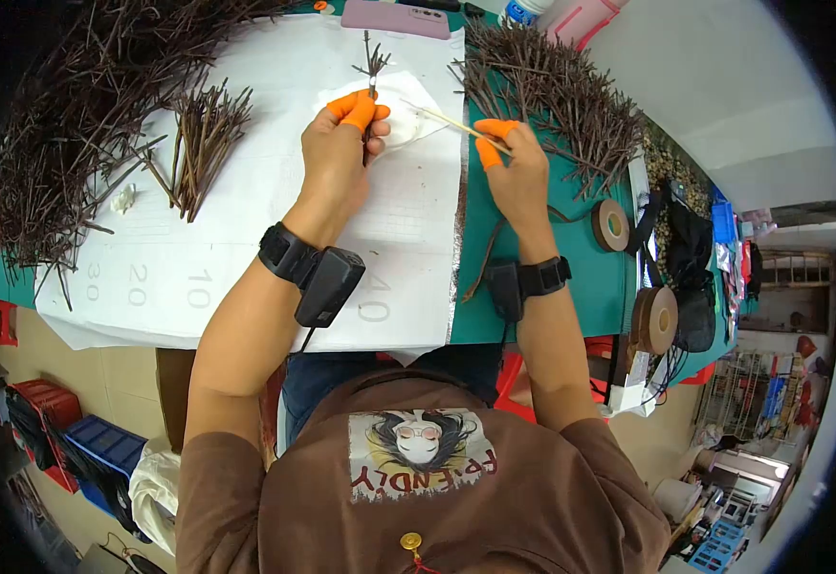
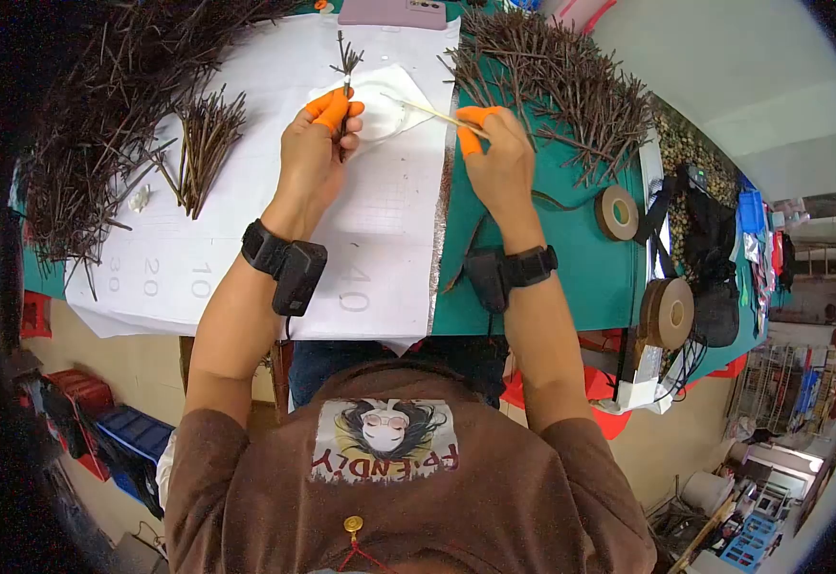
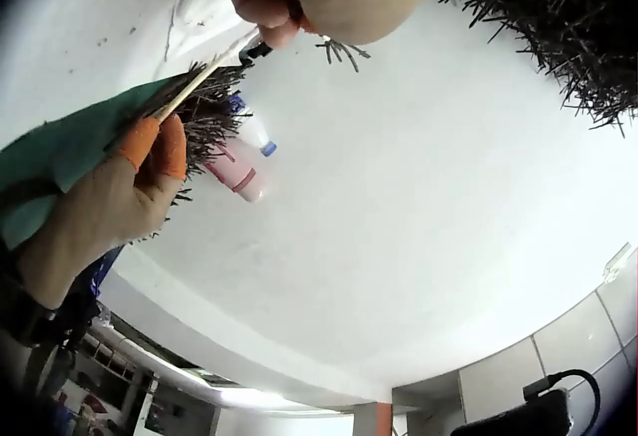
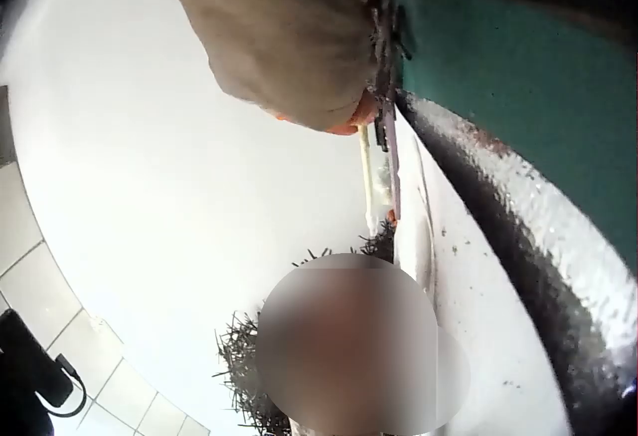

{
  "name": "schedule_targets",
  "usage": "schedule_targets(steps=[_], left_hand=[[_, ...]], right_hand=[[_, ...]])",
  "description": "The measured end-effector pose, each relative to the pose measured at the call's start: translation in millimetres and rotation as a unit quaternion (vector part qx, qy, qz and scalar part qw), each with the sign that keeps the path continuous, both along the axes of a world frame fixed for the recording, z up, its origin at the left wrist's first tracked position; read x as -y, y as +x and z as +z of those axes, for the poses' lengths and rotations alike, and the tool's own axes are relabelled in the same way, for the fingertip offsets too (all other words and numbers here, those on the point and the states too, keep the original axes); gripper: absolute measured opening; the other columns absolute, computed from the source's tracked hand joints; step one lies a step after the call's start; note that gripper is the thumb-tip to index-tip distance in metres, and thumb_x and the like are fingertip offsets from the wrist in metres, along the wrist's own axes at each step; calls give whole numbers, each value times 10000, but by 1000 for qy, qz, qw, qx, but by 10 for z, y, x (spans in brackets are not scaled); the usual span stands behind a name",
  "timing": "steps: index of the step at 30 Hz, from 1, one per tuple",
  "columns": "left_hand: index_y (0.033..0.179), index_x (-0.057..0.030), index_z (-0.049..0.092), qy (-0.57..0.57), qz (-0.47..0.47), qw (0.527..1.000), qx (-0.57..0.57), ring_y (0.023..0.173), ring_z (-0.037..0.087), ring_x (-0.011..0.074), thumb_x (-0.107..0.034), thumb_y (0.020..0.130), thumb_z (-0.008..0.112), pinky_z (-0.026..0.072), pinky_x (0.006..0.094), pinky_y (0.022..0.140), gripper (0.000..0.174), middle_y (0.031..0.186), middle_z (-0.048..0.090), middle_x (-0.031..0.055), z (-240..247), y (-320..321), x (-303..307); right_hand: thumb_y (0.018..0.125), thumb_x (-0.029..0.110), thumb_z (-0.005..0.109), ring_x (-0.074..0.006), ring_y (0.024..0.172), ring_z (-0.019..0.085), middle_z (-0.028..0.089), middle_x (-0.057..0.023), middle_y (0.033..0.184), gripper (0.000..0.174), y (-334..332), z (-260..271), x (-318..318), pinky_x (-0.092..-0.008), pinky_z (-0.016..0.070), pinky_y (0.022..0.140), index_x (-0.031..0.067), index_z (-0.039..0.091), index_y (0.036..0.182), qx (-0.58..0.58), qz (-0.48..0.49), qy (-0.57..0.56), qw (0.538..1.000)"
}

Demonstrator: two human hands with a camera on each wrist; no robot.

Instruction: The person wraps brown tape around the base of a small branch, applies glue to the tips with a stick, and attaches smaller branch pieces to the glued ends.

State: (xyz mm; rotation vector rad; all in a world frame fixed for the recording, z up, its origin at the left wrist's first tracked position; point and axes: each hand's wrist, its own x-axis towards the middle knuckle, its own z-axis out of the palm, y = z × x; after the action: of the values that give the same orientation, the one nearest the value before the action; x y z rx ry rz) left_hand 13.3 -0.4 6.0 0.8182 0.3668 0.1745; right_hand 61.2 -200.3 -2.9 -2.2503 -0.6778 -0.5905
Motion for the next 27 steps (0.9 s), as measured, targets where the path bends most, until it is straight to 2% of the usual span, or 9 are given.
schedule_targets(steps=[5, 8, 12, 15, 16, 20, 23, 26, 27], left_hand=[[994, -15, 540, 12, -4, 1000, 1, 615, 492, 72, -101, 867, 509, 383, 170, 501, 156, 834, 581, 74, -6, -7, 14], [987, -12, 544, 30, 0, 1000, 8, 605, 484, 70, -104, 864, 517, 375, 170, 494, 156, 832, 582, 75, -30, 4, -10], [982, -5, 553, 45, -6, 999, 24, 596, 464, 64, -96, 859, 521, 330, 171, 474, 156, 831, 591, 77, -55, 21, 0], [988, -4, 554, 59, -12, 998, 17, 601, 461, 63, -88, 860, 515, 312, 168, 472, 158, 840, 598, 78, -23, 1, 12], [988, -5, 554, 65, -15, 998, 17, 606, 466, 64, -89, 860, 514, 317, 166, 474, 158, 842, 599, 77, -26, 10, 0], [987, -9, 556, 78, -23, 997, -1, 617, 490, 66, -98, 863, 512, 343, 158, 481, 159, 852, 605, 71, 8, 11, 32], [988, -16, 558, 100, -61, 993, 15, 615, 501, 66, -116, 868, 508, 359, 156, 483, 164, 848, 606, 60, -17, -8, 75], [992, -28, 561, 119, -106, 986, 59, 595, 488, 59, -141, 872, 503, 351, 157, 473, 175, 822, 601, 47, -98, 20, 98], [993, -1, 533, 105, -104, 988, 54, 543, 483, 69, -118, 865, 514, 338, 169, 419, 174, 822, 616, 90, -61, -9, 127]], right_hand=[[700, 33, 627, -257, 790, 541, 583, -93, 837, 161, 31, -70, -28, -344, 424, 719, 58, 633, 859, 65, 28, -32, 997], [705, 24, 618, -251, 757, 542, 582, -93, 818, 156, 27, 65, -21, -324, 428, 694, 52, 633, 858, 99, 8, 59, 993], [708, 12, 606, -239, 696, 542, 587, -87, 836, 146, -171, 381, 109, -293, 436, 652, 40, 624, 850, 0, -9, 130, 991], [706, 2, 594, -242, 741, 545, 587, -73, 824, 162, -366, 540, 265, -298, 432, 676, 60, 623, 854, 13, 112, -30, 993], [698, 0, 589, -250, 861, 531, 581, -63, 911, 190, -476, 547, 349, -327, 412, 753, 96, 627, 858, -6, 140, -106, 984], [676, 20, 603, -263, 1031, 457, 518, -57, 1095, 205, -928, 592, 451, -374, 349, 867, 128, 626, 848, -60, 199, -256, 944], [673, 31, 607, -276, 973, 493, 550, -64, 1039, 209, -1009, 451, 455, -370, 378, 831, 121, 617, 862, 25, 185, -252, 950], [705, 46, 614, -225, 854, 550, 590, -57, 929, 171, -931, 374, 423, -332, 419, 747, 78, 602, 872, -51, 218, -86, 971], [719, 52, 615, -198, 813, 552, 594, -52, 890, 155, -910, 366, 381, -314, 425, 714, 58, 596, 873, -112, 188, -19, 976]])
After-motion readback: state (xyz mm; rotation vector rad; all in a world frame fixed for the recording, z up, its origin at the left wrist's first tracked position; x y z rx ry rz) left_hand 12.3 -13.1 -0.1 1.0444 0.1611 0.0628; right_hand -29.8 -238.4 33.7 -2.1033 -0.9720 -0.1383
